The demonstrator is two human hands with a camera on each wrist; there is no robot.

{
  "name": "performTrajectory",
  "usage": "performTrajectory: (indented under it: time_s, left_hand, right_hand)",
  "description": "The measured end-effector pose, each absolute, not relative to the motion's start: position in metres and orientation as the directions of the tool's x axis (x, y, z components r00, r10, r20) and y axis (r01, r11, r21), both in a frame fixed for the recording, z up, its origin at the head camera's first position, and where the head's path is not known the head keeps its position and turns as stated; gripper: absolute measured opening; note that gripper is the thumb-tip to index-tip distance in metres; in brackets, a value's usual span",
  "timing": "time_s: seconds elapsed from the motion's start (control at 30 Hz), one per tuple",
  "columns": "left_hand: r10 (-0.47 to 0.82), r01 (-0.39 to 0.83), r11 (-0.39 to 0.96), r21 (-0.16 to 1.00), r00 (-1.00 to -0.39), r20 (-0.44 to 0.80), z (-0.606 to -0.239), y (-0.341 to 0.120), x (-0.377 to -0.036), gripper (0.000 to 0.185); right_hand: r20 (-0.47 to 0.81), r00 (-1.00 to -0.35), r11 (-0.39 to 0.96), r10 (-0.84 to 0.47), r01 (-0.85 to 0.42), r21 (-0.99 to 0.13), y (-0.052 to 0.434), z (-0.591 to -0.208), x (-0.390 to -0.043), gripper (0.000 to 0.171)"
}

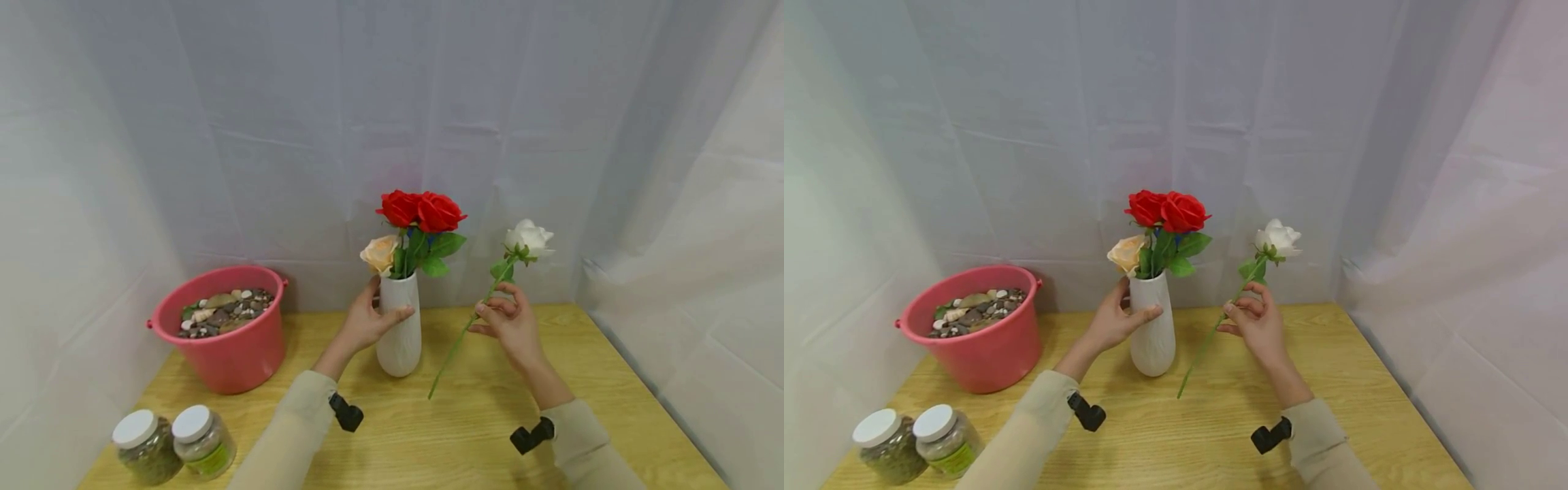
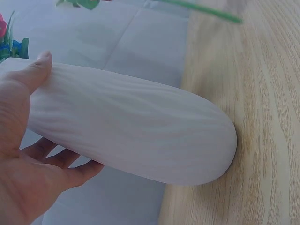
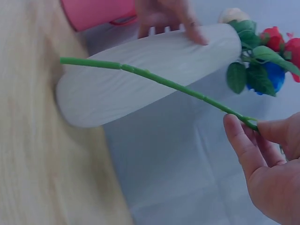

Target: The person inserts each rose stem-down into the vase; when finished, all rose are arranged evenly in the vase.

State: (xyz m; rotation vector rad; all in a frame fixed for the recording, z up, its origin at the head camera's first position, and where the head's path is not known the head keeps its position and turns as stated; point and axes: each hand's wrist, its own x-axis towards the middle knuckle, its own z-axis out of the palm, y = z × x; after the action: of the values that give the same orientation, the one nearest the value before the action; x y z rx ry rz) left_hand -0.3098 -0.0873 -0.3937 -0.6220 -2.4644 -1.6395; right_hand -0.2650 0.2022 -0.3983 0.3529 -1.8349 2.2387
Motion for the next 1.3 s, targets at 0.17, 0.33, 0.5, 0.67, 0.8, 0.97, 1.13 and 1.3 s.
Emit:
performTrajectory:
  time_s: [0.17, 0.33, 0.5, 0.67, 0.8, 0.97, 1.13, 1.3]
  left_hand:
    - [0.272, 0.400, 0.326, 0.856, -0.907, 0.321, -0.393, -0.088, -0.309, 0.079]
    - [0.271, 0.396, 0.331, 0.857, -0.909, 0.316, -0.393, -0.088, -0.309, 0.079]
    - [0.270, 0.399, 0.320, 0.859, -0.908, 0.321, -0.392, -0.087, -0.308, 0.080]
    - [0.270, 0.397, 0.316, 0.862, -0.908, 0.319, -0.392, -0.087, -0.308, 0.081]
    - [0.272, 0.395, 0.315, 0.863, -0.909, 0.317, -0.391, -0.087, -0.308, 0.081]
    - [0.264, 0.391, 0.323, 0.862, -0.912, 0.315, -0.391, -0.087, -0.308, 0.081]
    - [0.263, 0.388, 0.321, 0.864, -0.913, 0.312, -0.391, -0.087, -0.309, 0.081]
    - [0.265, 0.387, 0.323, 0.864, -0.913, 0.310, -0.392, -0.087, -0.308, 0.080]
  right_hand:
    - [0.381, -0.920, -0.281, 0.088, -0.390, -0.877, 0.201, -0.385, -0.267, 0.041]
    - [0.422, -0.895, -0.320, 0.143, -0.445, -0.836, 0.197, -0.369, -0.270, 0.040]
    - [0.469, -0.857, -0.353, 0.215, -0.516, -0.781, 0.192, -0.354, -0.270, 0.042]
    - [0.488, -0.834, -0.379, 0.259, -0.552, -0.743, 0.190, -0.339, -0.270, 0.041]
    - [0.498, -0.819, -0.409, 0.285, -0.574, -0.710, 0.190, -0.329, -0.271, 0.041]
    - [0.525, -0.782, -0.451, 0.337, -0.623, -0.639, 0.189, -0.318, -0.273, 0.040]
    - [0.537, -0.757, -0.467, 0.373, -0.653, -0.596, 0.187, -0.307, -0.274, 0.039]
    - [0.550, -0.731, -0.449, 0.404, -0.682, -0.577, 0.184, -0.296, -0.275, 0.038]
